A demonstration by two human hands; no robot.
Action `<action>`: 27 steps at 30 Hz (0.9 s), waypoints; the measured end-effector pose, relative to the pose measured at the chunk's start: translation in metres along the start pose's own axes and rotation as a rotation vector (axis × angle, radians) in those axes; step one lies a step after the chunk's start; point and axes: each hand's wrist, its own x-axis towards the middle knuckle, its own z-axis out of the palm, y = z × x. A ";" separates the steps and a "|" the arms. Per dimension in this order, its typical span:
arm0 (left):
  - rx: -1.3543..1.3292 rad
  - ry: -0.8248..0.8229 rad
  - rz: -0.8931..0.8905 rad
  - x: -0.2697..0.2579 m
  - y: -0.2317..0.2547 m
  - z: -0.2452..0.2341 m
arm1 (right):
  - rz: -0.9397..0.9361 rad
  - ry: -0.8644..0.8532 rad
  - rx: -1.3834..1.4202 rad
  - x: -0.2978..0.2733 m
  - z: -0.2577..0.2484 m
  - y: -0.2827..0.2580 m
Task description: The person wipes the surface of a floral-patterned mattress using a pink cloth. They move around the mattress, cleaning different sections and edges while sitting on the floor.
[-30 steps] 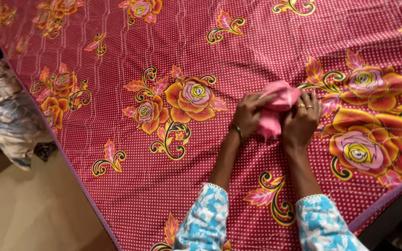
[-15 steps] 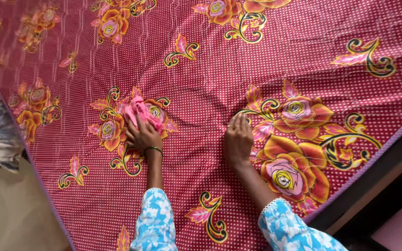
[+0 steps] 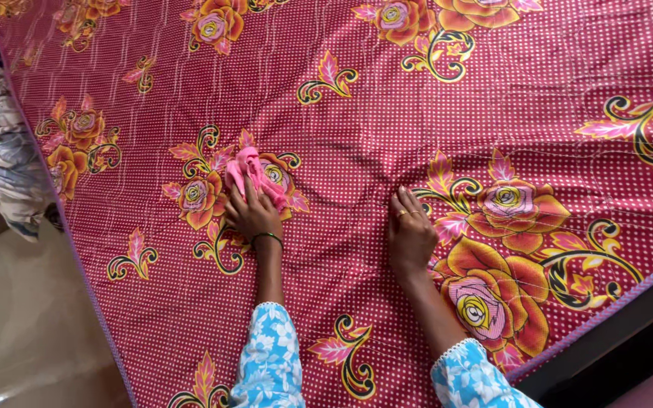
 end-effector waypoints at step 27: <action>-0.320 -0.196 0.099 -0.053 0.160 -0.034 | -0.031 -0.107 0.008 -0.001 -0.008 0.006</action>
